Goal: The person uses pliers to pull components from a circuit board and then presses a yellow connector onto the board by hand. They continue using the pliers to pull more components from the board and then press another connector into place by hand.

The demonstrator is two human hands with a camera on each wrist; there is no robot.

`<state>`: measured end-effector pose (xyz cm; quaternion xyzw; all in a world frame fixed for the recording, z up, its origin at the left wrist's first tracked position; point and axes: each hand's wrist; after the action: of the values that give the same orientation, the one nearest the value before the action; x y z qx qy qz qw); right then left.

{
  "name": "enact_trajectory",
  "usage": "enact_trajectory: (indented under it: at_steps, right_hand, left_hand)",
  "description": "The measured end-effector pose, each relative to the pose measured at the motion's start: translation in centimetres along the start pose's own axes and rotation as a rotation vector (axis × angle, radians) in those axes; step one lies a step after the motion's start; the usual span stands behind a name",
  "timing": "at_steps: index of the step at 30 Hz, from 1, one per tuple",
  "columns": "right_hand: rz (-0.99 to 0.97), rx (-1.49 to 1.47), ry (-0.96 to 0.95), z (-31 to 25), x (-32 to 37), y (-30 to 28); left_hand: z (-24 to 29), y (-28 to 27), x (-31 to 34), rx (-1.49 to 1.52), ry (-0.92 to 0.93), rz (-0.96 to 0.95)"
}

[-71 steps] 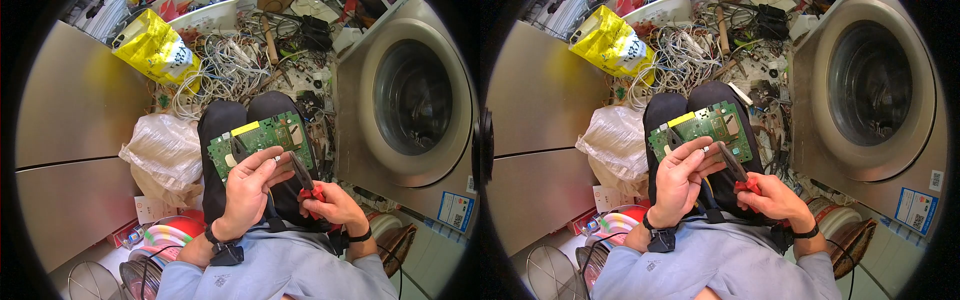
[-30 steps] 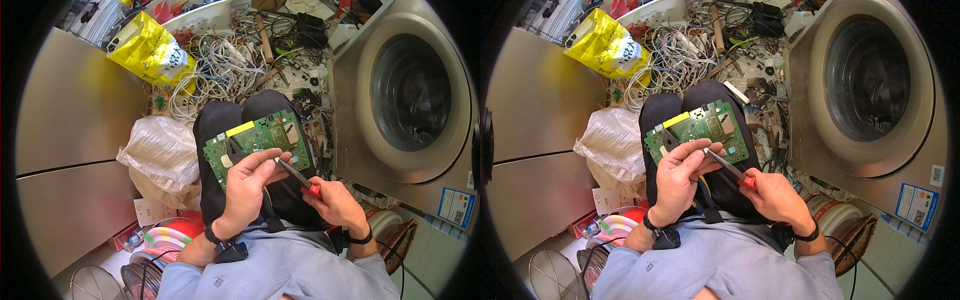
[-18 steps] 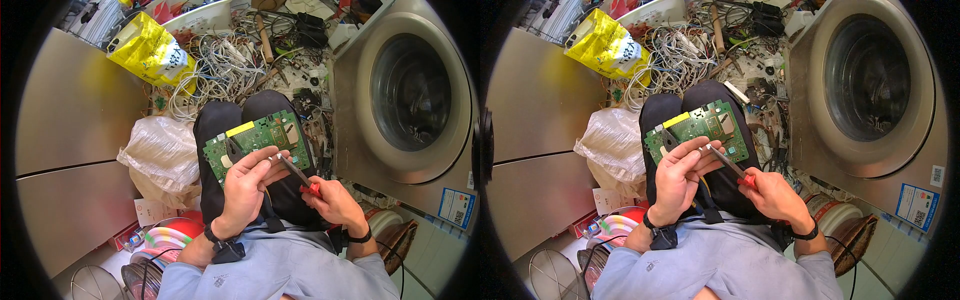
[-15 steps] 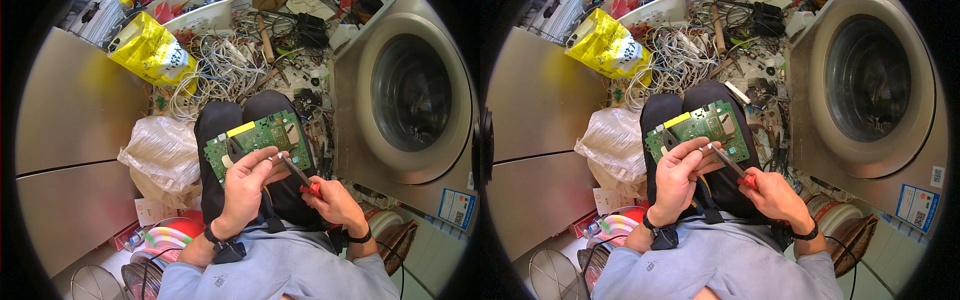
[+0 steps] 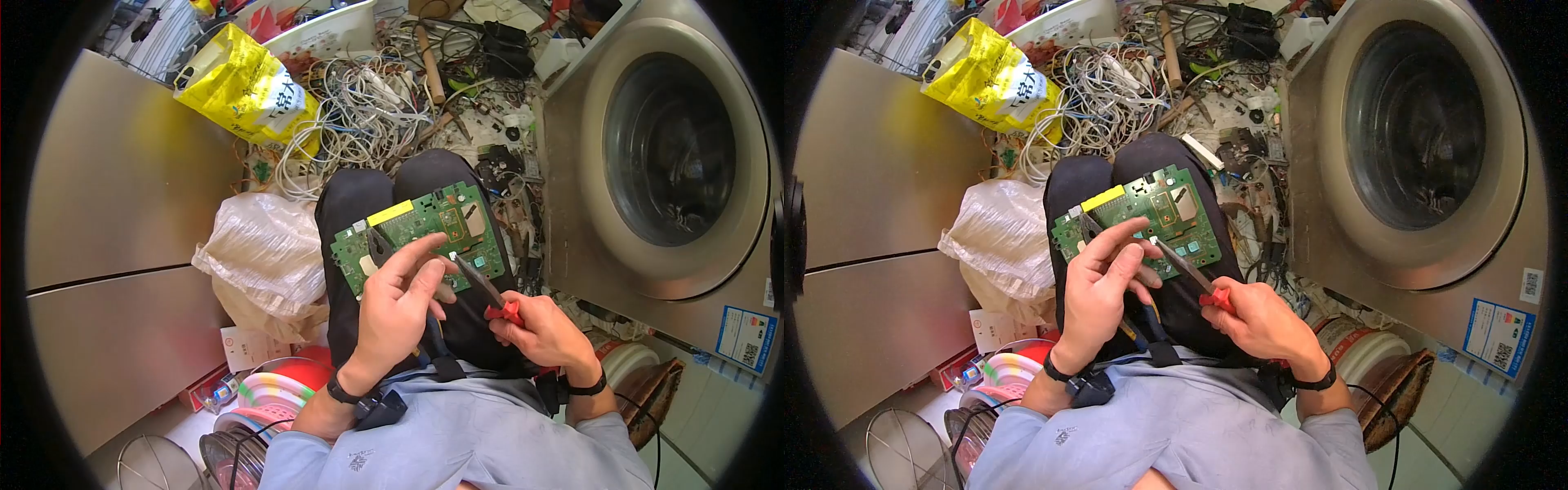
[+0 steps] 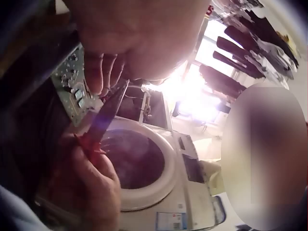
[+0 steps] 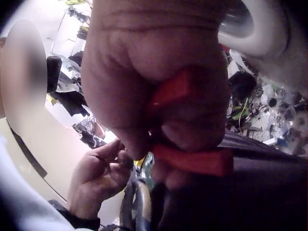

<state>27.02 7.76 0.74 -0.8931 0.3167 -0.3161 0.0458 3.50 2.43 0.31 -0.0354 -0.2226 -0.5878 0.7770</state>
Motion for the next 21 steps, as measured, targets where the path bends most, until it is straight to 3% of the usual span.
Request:
enact_trajectory:
  at_steps: [4,21]
  right_hand:
    - [-0.039,0.075,-0.02,-0.2,-0.1,-0.1]
    - [0.213,0.314,-0.15,-0.8,0.1,1.1]
  left_hand:
    - [-1.2,-1.0,-0.7,0.24,-0.154,-0.124]
    - [-2.2,-0.4,0.0,0.507,-0.068,0.027]
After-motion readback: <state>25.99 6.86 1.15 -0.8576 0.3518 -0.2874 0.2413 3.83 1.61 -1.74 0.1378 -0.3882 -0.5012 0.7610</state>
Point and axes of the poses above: each hand's wrist, its own x-axis away from the middle knuckle, its own y-axis out of the palm, z = x × y, and after that the axes turned 1 degree about z, right-handed
